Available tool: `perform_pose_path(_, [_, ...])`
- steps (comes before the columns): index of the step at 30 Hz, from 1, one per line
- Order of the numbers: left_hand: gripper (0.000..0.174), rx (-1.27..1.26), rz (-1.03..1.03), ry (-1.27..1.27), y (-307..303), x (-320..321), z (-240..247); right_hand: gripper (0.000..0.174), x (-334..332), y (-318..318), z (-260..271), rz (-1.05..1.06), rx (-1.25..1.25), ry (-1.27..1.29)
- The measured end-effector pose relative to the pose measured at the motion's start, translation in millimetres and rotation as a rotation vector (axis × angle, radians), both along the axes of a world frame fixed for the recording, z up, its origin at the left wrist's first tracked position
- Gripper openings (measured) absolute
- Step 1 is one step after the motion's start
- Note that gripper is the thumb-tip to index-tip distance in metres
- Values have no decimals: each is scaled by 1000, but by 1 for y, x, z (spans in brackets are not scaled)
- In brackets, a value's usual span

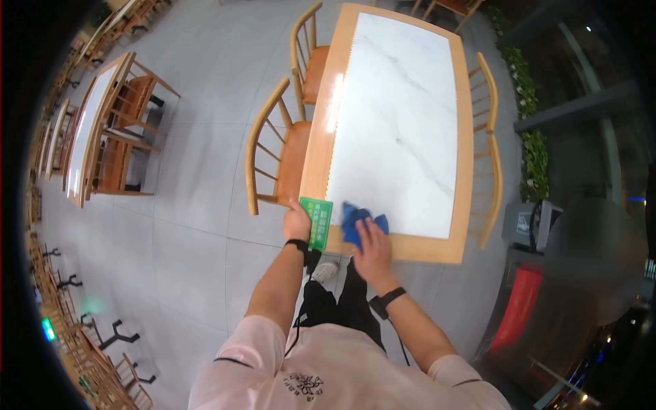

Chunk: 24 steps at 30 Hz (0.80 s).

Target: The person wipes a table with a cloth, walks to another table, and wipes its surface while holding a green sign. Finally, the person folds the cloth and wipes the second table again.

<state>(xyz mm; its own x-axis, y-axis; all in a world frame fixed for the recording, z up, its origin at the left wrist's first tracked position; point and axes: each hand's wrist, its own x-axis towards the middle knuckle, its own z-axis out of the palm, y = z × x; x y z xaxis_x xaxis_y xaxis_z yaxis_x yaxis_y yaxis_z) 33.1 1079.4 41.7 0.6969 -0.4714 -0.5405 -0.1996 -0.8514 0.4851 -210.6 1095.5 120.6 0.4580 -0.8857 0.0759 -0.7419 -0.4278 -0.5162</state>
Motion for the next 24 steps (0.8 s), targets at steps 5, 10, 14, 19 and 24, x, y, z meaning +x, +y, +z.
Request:
perform_pose_path(5, [65, 86, 30, -238, -4, -21, 27, 76, 19, -27, -31, 358, 49, 177])
perform_pose_path(10, [50, 97, 49, -391, -5, -28, 23, 78, 58, -102, -37, 439, 50, 135])
perform_pose_path(14, [44, 138, 48, -422, -3, -29, 19, 71, 115, -203, -49, 354, -65, 141])
perform_pose_path(19, [43, 138, 48, -444, 1, -32, 13, 65, 180, -346, -66, 256, -209, 209])
perform_pose_path(24, [40, 124, 80, -428, 2, -33, 12, 65, 213, -417, -68, 226, -229, 168])
